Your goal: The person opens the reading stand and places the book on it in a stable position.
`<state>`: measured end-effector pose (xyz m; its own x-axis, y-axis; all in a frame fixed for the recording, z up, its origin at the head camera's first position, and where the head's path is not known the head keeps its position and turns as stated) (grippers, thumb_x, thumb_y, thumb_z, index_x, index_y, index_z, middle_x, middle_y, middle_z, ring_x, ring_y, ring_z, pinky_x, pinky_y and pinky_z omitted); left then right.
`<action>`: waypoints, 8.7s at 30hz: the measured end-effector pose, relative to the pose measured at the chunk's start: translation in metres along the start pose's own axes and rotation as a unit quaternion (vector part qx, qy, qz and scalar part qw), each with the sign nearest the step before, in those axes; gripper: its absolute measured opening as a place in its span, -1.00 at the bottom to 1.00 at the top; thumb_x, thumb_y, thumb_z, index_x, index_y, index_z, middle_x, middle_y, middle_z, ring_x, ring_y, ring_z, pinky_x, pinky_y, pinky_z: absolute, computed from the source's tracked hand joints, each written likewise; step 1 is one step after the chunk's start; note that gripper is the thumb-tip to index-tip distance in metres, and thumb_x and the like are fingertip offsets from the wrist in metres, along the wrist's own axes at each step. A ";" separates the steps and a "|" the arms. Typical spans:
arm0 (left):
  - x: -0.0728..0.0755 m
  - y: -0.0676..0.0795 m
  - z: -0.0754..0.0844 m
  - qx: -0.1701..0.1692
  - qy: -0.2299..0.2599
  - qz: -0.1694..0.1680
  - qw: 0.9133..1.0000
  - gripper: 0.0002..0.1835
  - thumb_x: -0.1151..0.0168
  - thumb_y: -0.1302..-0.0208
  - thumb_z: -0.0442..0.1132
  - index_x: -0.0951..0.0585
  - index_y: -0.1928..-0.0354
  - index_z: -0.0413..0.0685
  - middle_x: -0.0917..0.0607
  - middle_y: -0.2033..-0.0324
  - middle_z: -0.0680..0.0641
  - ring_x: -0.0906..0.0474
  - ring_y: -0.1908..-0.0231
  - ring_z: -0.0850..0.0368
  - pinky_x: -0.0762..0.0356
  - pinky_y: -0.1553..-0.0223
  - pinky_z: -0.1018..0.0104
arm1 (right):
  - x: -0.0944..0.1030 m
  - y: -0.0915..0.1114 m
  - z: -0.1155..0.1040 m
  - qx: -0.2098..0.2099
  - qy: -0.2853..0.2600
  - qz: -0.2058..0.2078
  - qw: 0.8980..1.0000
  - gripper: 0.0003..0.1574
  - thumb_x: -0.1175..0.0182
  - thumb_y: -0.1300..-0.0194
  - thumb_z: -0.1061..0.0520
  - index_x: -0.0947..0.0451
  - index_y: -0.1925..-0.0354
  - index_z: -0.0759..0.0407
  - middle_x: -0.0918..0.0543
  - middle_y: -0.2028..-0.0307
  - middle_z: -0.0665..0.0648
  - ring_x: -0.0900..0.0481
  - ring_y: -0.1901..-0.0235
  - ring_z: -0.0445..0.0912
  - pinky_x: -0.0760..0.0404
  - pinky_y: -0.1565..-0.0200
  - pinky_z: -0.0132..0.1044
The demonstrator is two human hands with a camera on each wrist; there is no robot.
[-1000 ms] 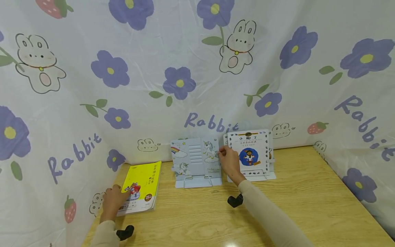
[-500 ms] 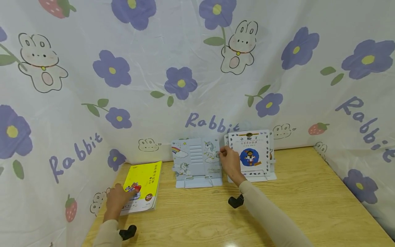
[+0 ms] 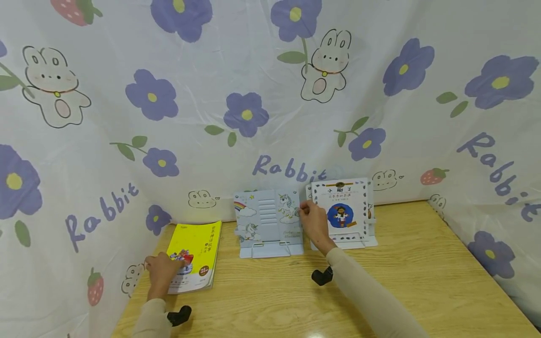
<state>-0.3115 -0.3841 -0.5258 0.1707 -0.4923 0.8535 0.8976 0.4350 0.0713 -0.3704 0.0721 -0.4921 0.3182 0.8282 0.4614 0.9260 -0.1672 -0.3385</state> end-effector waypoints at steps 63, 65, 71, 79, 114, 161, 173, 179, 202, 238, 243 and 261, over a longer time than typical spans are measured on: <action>0.045 0.041 0.050 -0.048 0.267 0.087 0.959 -0.31 -0.31 -0.47 -0.25 -0.25 -0.51 -0.22 -0.59 -0.35 -0.38 -0.61 -0.15 -0.23 -0.39 0.11 0.62 | 0.003 0.004 0.001 0.018 0.022 0.010 1.000 -0.83 -0.31 -0.51 0.21 -0.69 0.00 0.26 -0.81 0.20 0.22 -0.75 0.32 -0.01 -0.71 0.36 -0.20; 0.047 0.043 0.054 -0.052 0.267 0.089 0.958 -0.31 -0.32 -0.46 -0.26 -0.26 -0.50 -0.21 -0.59 -0.36 -0.37 -0.62 -0.16 -0.21 -0.38 0.09 0.63 | 0.004 0.003 0.000 0.025 0.019 0.017 0.999 -0.83 -0.30 -0.51 0.22 -0.68 -0.01 0.27 -0.81 0.19 0.23 -0.76 0.27 0.02 -0.74 0.31 -0.16; 0.054 0.050 0.065 -0.060 0.272 0.091 0.956 -0.31 -0.32 -0.47 -0.23 -0.26 -0.50 -0.22 -0.59 -0.36 -0.37 -0.61 -0.17 -0.23 -0.38 0.10 0.67 | 0.006 0.003 -0.006 0.039 0.007 0.030 0.999 -0.82 -0.25 -0.52 0.25 -0.67 -0.02 0.27 -0.79 0.15 0.22 -0.78 0.16 0.06 -0.78 0.18 -0.09; 0.061 0.061 0.088 -0.091 0.300 0.100 0.944 -0.34 -0.35 -0.45 -0.26 -0.29 -0.47 -0.19 -0.65 -0.29 -0.32 -0.67 0.06 0.10 -0.52 0.19 0.77 | 0.007 0.010 -0.027 0.099 0.000 0.046 0.994 -0.89 -0.28 -0.46 0.25 -0.70 0.09 0.22 -0.82 0.28 0.16 -0.80 0.27 0.01 -0.75 0.31 -0.13; 0.024 0.090 0.194 -0.195 0.485 0.018 0.852 -0.45 -0.35 -0.37 -0.51 -0.39 -0.31 -0.17 -0.73 -0.10 -0.35 -0.78 0.27 0.28 -0.78 0.18 0.42 | 0.000 0.026 -0.063 0.107 -0.163 -0.251 0.948 -0.42 -0.36 -0.49 0.13 -0.46 -0.37 0.21 -0.72 -0.02 0.22 -0.70 0.06 0.00 -0.73 0.02 -0.23; -0.047 0.042 0.210 -0.208 0.437 0.009 0.875 -0.69 -0.44 -0.39 -0.32 -0.75 -0.15 -0.14 -0.82 -0.05 -0.27 -0.72 0.07 0.08 -0.62 0.08 0.47 | 0.008 -0.014 -0.012 0.126 -0.039 -0.120 0.984 -0.69 -0.39 -0.43 0.23 -0.69 -0.11 0.10 -0.84 0.07 0.14 -0.80 0.05 0.01 -0.80 -0.04 -0.02; -0.050 0.041 0.208 -0.218 0.432 0.017 0.875 -0.71 -0.43 -0.40 -0.34 -0.77 -0.13 -0.11 -0.84 0.01 -0.25 -0.74 0.14 0.18 -0.64 0.08 0.49 | 0.009 -0.016 -0.006 0.152 -0.018 -0.116 0.981 -0.70 -0.35 -0.45 0.24 -0.70 -0.12 0.12 -0.83 0.06 0.13 -0.79 0.03 0.01 -0.79 -0.06 -0.04; -0.055 0.039 0.205 -0.202 0.443 0.024 0.873 -0.69 -0.46 -0.36 -0.35 -0.77 -0.12 -0.16 -0.83 0.03 -0.30 -0.75 0.17 0.17 -0.65 0.11 0.50 | 0.009 -0.013 -0.006 0.168 0.032 -0.087 0.981 -0.69 -0.35 -0.47 0.18 -0.68 -0.14 0.03 -0.82 0.11 0.08 -0.77 0.16 -0.08 -0.79 0.09 -0.13; -0.060 0.036 0.204 -0.190 0.456 0.046 0.868 -0.68 -0.48 -0.33 -0.37 -0.77 -0.11 -0.23 -0.83 0.03 -0.33 -0.74 0.21 0.24 -0.63 0.16 0.56 | 0.002 -0.007 0.004 0.155 0.050 -0.099 0.982 -0.76 -0.27 -0.56 0.11 -0.65 -0.13 0.06 -0.82 0.16 0.09 -0.73 0.28 -0.13 -0.75 0.21 -0.20; -0.057 0.031 0.195 -0.220 0.402 0.004 0.889 -0.66 -0.40 -0.43 -0.32 -0.74 -0.21 -0.16 -0.78 -0.03 -0.27 -0.69 0.02 0.04 -0.62 -0.02 0.35 | -0.006 0.001 0.011 0.124 0.015 -0.115 0.985 -0.74 -0.43 -0.37 0.30 -0.63 0.03 0.10 -0.77 0.17 0.09 -0.75 0.14 -0.06 -0.79 0.03 -0.09; -0.057 0.031 0.193 -0.245 0.356 0.036 0.901 -0.66 -0.38 -0.45 -0.32 -0.73 -0.21 -0.23 -0.68 -0.02 -0.23 -0.60 -0.06 -0.06 -0.56 -0.04 0.31 | -0.007 0.001 0.015 0.122 0.013 -0.108 0.987 -0.75 -0.44 -0.36 0.30 -0.64 0.05 0.10 -0.76 0.18 0.08 -0.74 0.15 -0.06 -0.78 0.05 -0.11; -0.059 0.027 0.192 -0.202 0.363 0.063 0.907 -0.66 -0.44 -0.37 -0.40 -0.74 -0.17 -0.24 -0.77 0.04 -0.30 -0.68 0.08 -0.09 -0.71 0.24 0.46 | -0.010 0.000 0.016 0.110 0.004 -0.109 0.988 -0.70 -0.36 -0.44 0.29 -0.66 -0.10 0.13 -0.76 0.16 0.06 -0.71 0.16 -0.09 -0.76 0.06 -0.15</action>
<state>-0.3756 -0.1982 -0.4750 0.3729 -0.8889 0.2661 0.9035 0.2825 -0.3225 -0.3769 0.0725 -0.5102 0.1185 0.8271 0.5494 0.9062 0.1362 -0.4004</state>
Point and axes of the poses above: each hand's wrist, its own y-axis away from the middle knuckle, its own x-axis out of the back of the hand, z = x × y, the point moved 2 cm from there along -y, towards the middle knuckle
